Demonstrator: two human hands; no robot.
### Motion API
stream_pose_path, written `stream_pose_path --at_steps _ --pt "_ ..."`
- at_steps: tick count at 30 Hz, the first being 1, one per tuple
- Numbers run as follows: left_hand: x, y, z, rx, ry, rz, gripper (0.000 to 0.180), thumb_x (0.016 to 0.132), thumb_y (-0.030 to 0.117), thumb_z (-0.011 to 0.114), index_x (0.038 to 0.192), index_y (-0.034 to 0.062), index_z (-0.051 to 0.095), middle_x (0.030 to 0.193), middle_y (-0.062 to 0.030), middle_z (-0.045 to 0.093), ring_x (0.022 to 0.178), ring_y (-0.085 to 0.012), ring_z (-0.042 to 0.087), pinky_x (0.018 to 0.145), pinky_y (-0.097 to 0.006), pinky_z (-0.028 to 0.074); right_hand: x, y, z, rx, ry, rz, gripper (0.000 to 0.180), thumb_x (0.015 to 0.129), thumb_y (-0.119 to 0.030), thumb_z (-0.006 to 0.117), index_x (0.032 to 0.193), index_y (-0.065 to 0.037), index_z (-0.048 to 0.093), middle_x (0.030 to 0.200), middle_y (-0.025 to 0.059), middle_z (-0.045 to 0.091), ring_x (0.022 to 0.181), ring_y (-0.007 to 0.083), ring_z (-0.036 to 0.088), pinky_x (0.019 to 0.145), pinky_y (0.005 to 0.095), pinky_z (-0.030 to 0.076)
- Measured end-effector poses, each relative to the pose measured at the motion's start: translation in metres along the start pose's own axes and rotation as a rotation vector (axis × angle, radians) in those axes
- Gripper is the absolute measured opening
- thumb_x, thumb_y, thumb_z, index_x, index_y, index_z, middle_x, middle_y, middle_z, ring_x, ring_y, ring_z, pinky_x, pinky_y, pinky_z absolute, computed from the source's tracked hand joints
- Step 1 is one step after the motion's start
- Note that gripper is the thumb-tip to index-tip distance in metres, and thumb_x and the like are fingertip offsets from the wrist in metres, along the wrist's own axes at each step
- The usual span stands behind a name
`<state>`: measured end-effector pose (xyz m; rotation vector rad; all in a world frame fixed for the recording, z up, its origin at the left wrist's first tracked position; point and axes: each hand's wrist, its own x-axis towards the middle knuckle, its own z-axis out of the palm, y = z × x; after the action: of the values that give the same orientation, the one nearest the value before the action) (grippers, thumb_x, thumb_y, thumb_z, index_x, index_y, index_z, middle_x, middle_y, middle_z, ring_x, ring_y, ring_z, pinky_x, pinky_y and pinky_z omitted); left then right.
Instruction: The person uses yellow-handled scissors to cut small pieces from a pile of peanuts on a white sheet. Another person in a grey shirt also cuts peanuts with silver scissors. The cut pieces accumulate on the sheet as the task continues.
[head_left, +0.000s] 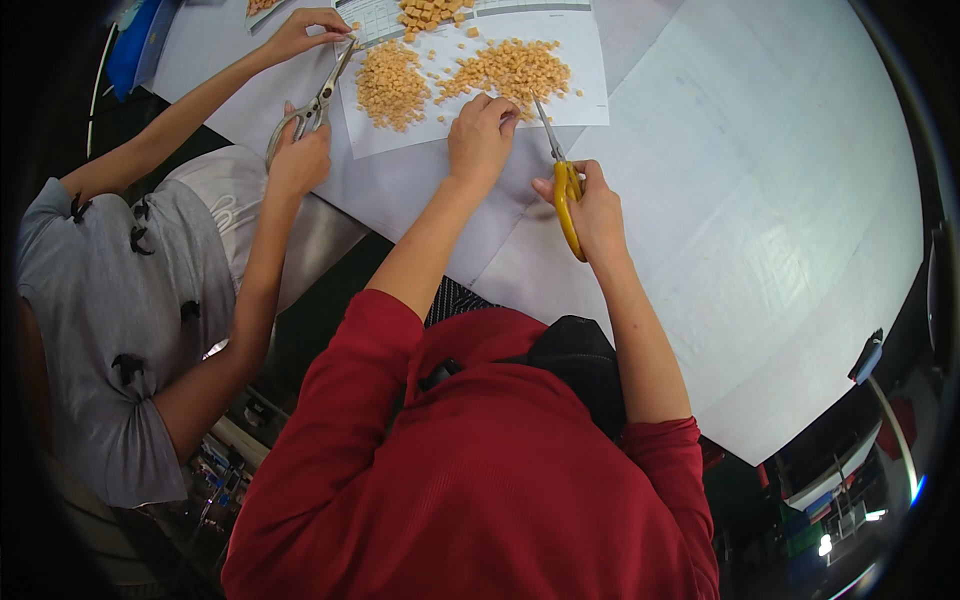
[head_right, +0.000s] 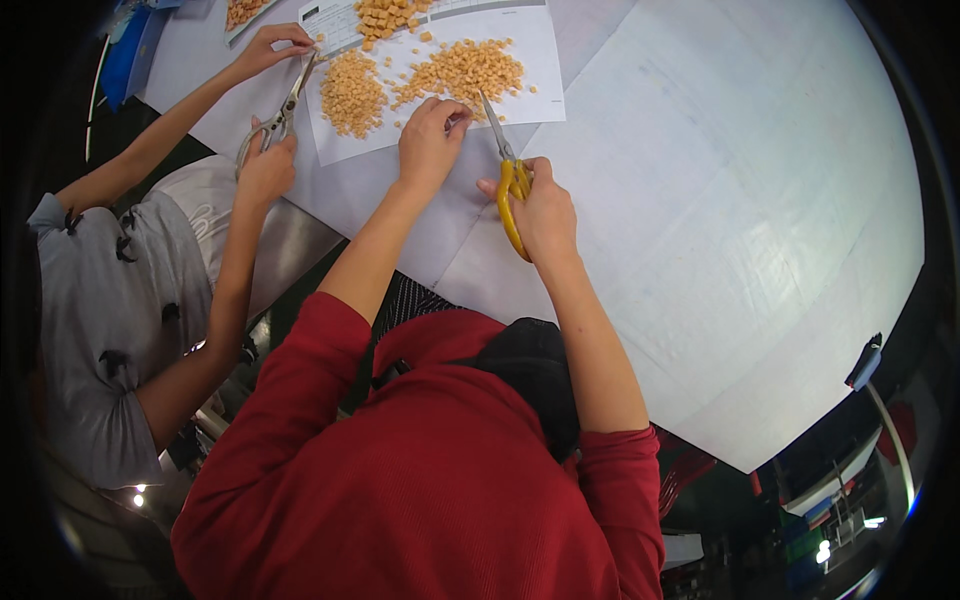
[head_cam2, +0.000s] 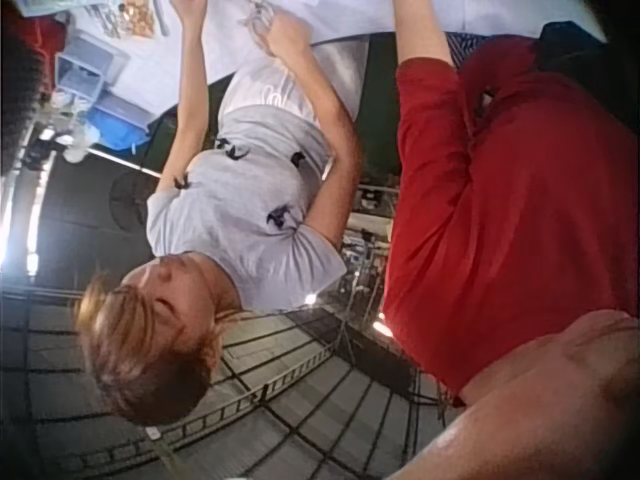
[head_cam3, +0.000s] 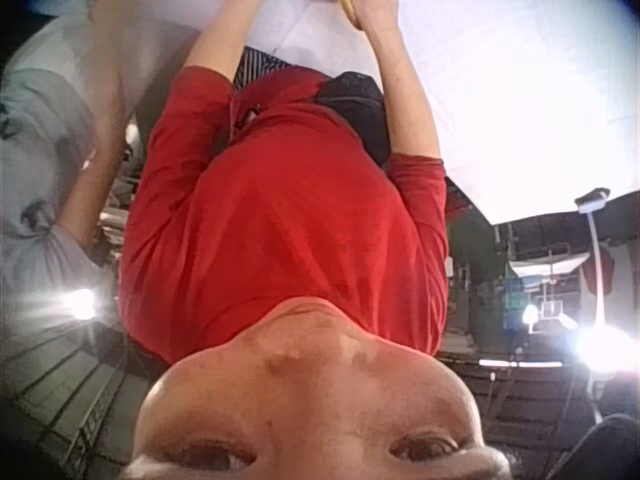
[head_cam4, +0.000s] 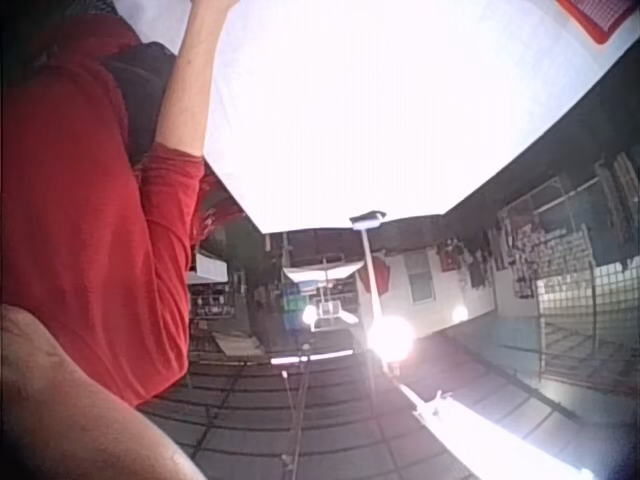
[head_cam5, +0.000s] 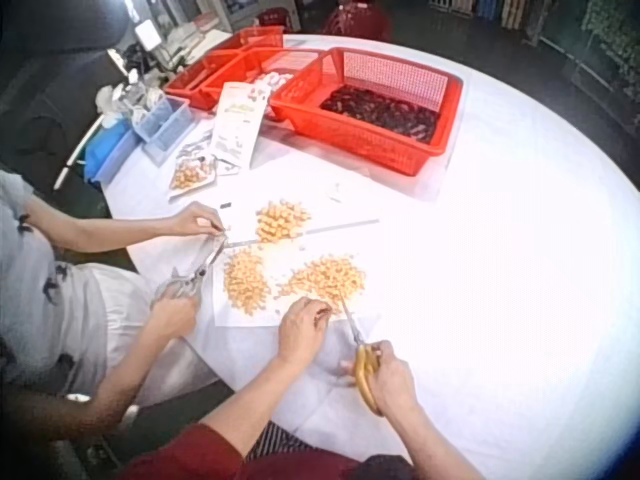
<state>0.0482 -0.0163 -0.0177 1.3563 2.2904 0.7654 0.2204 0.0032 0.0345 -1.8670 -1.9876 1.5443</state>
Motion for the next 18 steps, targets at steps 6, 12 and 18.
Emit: stream_pose_path --at_steps 6,12,18 --pt "0.012 -0.001 -0.012 -0.593 -0.041 -0.389 0.011 0.082 0.007 0.067 0.092 0.0025 0.067 0.086 -0.0071 0.070 0.079 -0.0151 0.068 0.068 -0.027 0.051 -0.010 -0.011 -0.008 -0.042 -0.048 -0.042 0.070 0.076 -0.053 0.072 0.116 0.000 0.050 0.088 0.0212 0.067 0.083 0.0335 0.067 0.073 0.0383 0.051" --pt "0.016 0.009 -0.028 -0.814 -0.099 -0.482 0.013 0.085 0.005 0.065 0.098 0.0012 0.064 0.090 -0.0070 0.069 0.084 -0.0143 0.068 0.071 -0.024 0.050 -0.013 -0.016 -0.007 -0.081 -0.074 -0.084 0.071 0.076 -0.055 0.071 0.116 -0.001 0.049 0.092 0.0229 0.066 0.087 0.0373 0.066 0.076 0.0413 0.051" --pt "0.014 0.011 -0.030 -0.914 -0.092 -0.536 0.013 0.086 0.003 0.064 0.099 0.0011 0.063 0.094 -0.0081 0.069 0.086 -0.0161 0.068 0.072 -0.024 0.051 -0.014 -0.019 -0.006 -0.091 -0.052 -0.102 0.071 0.075 -0.055 0.072 0.115 0.000 0.050 0.092 0.0235 0.066 0.087 0.0379 0.066 0.075 0.0416 0.051"
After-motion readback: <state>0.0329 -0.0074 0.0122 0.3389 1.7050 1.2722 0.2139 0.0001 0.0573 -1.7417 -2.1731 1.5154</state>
